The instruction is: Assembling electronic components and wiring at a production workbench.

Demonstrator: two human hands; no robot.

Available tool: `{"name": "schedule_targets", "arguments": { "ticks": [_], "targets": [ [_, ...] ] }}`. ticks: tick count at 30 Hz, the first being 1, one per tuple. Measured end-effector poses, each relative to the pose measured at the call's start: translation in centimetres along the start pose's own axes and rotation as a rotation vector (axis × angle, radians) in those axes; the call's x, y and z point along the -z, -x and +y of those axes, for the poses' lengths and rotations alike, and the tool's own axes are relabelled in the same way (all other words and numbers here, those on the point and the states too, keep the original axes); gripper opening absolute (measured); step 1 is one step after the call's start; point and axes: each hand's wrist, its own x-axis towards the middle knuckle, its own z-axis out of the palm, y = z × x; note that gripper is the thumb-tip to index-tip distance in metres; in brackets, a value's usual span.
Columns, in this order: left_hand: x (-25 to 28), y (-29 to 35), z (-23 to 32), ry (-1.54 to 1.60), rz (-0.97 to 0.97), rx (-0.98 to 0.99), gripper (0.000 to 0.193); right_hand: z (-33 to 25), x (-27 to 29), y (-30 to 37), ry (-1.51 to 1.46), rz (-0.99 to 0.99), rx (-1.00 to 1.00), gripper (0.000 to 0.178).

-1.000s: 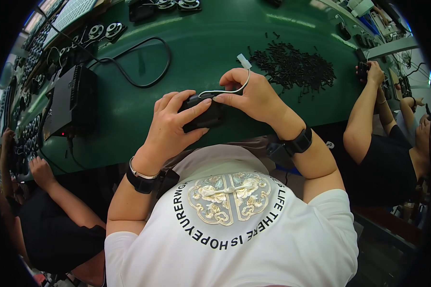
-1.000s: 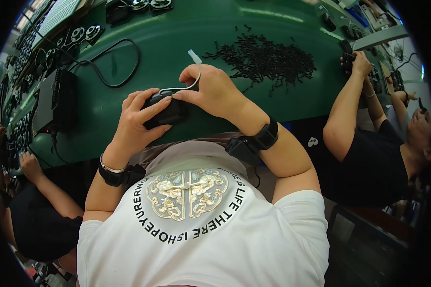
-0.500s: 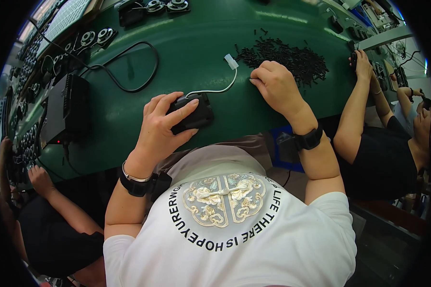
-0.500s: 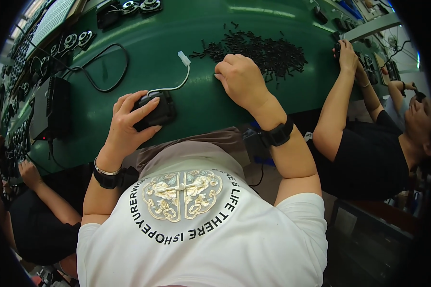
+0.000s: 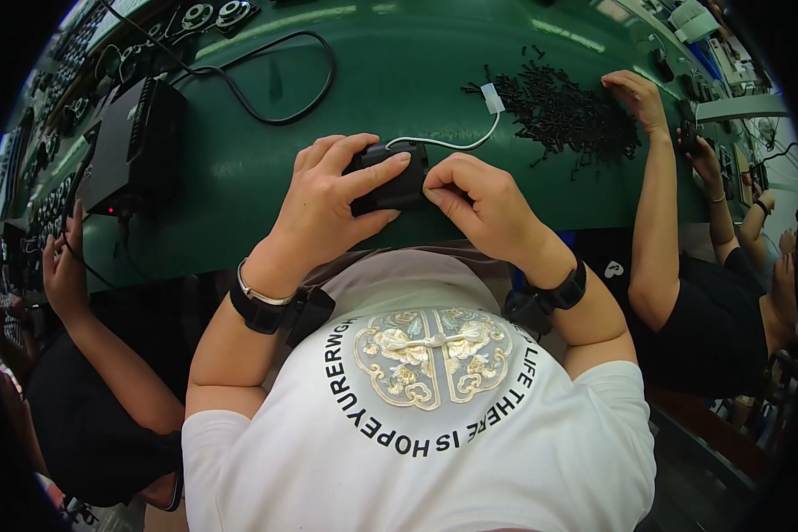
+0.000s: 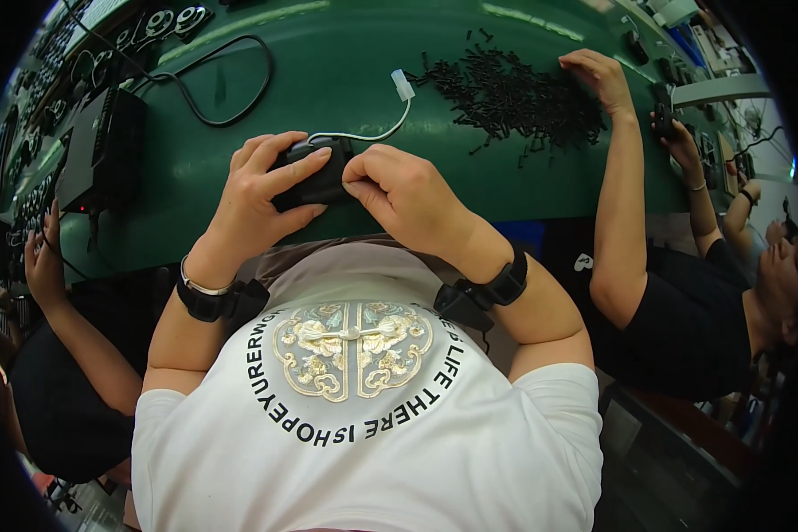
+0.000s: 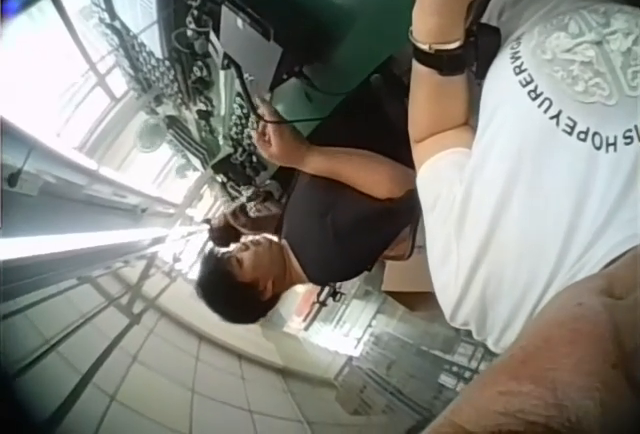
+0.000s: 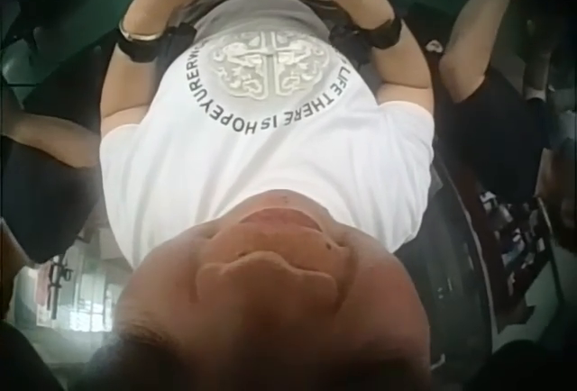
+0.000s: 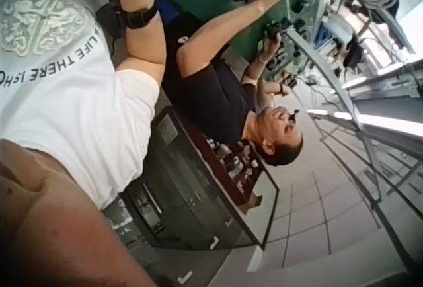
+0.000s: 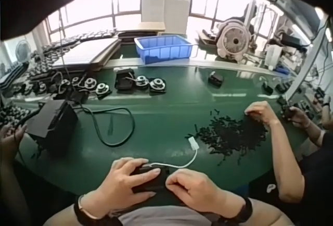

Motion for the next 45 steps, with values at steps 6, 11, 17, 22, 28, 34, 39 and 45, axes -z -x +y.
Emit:
{"name": "schedule_targets", "arguments": {
  "ticks": [6, 11, 17, 22, 28, 34, 39, 45],
  "targets": [
    [0.2, -0.2, 0.1, 0.012, -0.011, -0.004, 0.062, -0.4, 0.2, 0.3, 0.055, 0.029, -0.042, 0.012],
    [0.5, 0.1, 0.3, 0.003, -0.010, 0.009, 0.062, 1.2, 5.2, 2.7, 0.180, 0.173, -0.059, 0.011],
    [0.6, -0.1, -0.2, 0.007, -0.021, -0.008, 0.063, 4.1, 7.8, 4.1, 0.533, 0.185, -0.055, 0.011],
    [0.4, 0.1, -0.3, -0.009, -0.007, 0.004, 0.062, 3.2, 7.0, 3.2, 0.616, 0.103, -0.023, 0.011],
    [0.1, 0.0, -0.3, 0.005, 0.010, -0.004, 0.060, -1.9, 1.2, 0.2, -0.167, -0.063, 0.031, 0.013],
    [-0.3, -0.1, -0.3, -0.022, 0.041, -0.001, 0.055, -1.6, -2.0, -2.3, 0.065, 0.042, 0.269, 0.013],
    [-0.5, 0.1, -0.2, 0.014, 0.042, 0.023, 0.052, -1.5, -2.5, -2.4, 0.212, 0.048, 0.282, 0.014],
    [-0.1, 0.1, -0.2, 0.016, 0.031, 0.027, 0.051, -1.9, -2.6, -2.5, 0.248, 0.049, 0.254, 0.014]
  ]
}}
